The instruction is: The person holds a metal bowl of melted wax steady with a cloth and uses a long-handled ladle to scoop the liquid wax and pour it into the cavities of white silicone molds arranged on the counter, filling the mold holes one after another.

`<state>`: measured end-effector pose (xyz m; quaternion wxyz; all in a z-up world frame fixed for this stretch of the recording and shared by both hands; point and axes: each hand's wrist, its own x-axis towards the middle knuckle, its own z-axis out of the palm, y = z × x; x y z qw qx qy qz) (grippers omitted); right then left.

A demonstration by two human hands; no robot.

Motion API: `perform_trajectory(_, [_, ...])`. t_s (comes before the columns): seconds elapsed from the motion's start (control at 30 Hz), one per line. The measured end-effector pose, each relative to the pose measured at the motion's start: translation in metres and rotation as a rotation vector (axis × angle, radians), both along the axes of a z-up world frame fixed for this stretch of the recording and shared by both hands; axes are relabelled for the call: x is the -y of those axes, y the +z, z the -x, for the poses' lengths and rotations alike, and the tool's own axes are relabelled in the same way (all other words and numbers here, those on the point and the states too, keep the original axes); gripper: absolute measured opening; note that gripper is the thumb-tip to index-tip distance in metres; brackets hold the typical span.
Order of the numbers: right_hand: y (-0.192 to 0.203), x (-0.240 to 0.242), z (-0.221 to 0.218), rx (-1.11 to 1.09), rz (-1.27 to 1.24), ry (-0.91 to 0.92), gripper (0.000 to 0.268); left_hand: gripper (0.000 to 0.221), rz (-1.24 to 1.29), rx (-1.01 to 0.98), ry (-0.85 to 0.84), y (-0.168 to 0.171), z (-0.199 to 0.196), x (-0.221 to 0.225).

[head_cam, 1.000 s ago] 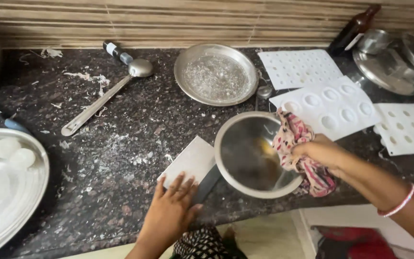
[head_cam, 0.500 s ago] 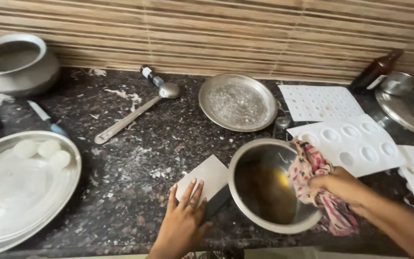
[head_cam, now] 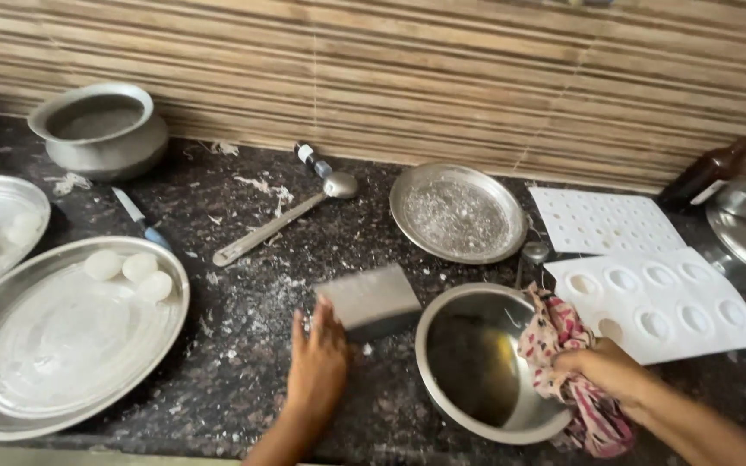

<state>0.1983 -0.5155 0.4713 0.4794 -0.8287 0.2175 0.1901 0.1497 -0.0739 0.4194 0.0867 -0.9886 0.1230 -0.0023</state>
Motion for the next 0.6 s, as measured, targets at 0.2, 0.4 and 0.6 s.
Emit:
perform_trajectory(0.2, [-0.001,-0.017,0.003,-0.035,-0.028,-0.013,0.028,0.063,-0.083,-0.055,0.196,0.056,-0.039,-0.038])
perform_trajectory(0.4, [0.000,-0.033,0.002,-0.049,-0.117,-0.035,0.033,0.044,0.203,0.047,0.326,0.042,-0.093,-0.090])
perform_trajectory(0.6, [0.031,-0.062,0.023,0.036,-0.115,-0.042,0.068,0.031,0.321,0.239,0.323,0.022,-0.167,-0.143])
